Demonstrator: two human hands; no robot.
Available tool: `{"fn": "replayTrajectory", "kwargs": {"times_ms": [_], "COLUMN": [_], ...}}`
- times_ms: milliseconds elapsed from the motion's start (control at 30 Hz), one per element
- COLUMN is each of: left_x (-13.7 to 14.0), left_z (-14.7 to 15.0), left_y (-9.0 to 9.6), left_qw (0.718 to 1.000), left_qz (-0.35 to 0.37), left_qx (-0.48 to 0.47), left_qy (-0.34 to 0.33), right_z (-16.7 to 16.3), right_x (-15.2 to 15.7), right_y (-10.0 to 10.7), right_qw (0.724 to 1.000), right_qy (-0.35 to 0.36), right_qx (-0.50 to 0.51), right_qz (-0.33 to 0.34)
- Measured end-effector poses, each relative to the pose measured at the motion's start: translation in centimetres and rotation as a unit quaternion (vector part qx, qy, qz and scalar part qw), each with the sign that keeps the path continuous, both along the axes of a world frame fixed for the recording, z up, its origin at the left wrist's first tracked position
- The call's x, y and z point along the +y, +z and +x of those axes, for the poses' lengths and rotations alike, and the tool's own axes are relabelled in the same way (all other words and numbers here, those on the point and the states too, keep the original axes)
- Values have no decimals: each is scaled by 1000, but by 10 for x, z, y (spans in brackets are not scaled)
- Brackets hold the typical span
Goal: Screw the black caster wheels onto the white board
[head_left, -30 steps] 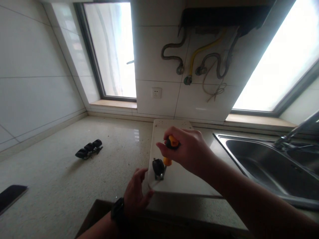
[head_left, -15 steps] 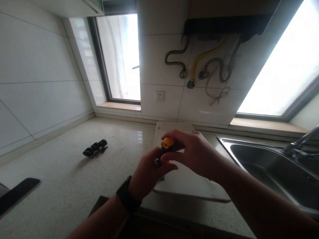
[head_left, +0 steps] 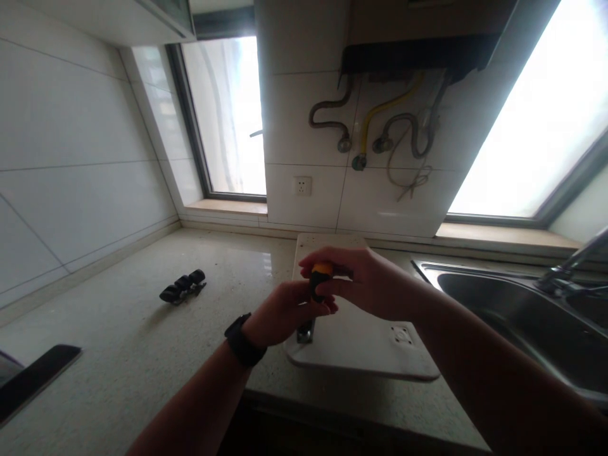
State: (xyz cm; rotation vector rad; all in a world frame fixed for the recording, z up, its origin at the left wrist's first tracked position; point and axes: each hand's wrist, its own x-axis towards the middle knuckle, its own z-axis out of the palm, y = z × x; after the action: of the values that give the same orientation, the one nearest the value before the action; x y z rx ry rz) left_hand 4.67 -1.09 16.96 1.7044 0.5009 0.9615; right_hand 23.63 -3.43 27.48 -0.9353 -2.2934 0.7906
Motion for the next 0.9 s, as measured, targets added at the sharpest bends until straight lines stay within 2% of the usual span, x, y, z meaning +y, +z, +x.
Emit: {"fn": "replayTrajectory", "kwargs": {"times_ms": [67, 133, 200, 300, 400, 500, 600, 667, 767, 900], "left_x": [5, 7, 3, -7, -12, -11, -5, -1, 7, 12], "left_z": [-3, -5, -5, -2, 0, -1, -4, -6, -8, -9], "left_y": [0, 1, 1, 0, -3, -6, -7, -7, -6, -5], "left_qw": [999, 998, 998, 982, 975, 980, 989, 994, 999, 997], "left_qz": [-12, 9, 49, 69, 54, 41, 13, 5, -15, -50], "left_qx": [-4, 23, 46, 48, 42, 17, -4, -8, -22, -45], "left_qy": [-53, -55, 23, 170, 213, 193, 147, 113, 47, -32], "right_z": [-4, -9, -12, -16, -16, -12, -4, 0, 2, -4], "right_x": [-5, -11, -13, -12, -10, -7, 0, 4, 6, -4], "right_y": [1, -1, -6, -12, -12, -6, -1, 0, -1, 0], "right_qw": [997, 988, 976, 960, 953, 968, 990, 996, 998, 988], "right_qy": [-66, -112, -136, -173, -184, -131, -24, 16, -19, -107], "right_qx": [-21, -38, -49, -70, -84, -73, -41, -19, -1, -30], "right_qz": [33, 102, 164, 207, 226, 200, 130, 84, 63, 112]}}
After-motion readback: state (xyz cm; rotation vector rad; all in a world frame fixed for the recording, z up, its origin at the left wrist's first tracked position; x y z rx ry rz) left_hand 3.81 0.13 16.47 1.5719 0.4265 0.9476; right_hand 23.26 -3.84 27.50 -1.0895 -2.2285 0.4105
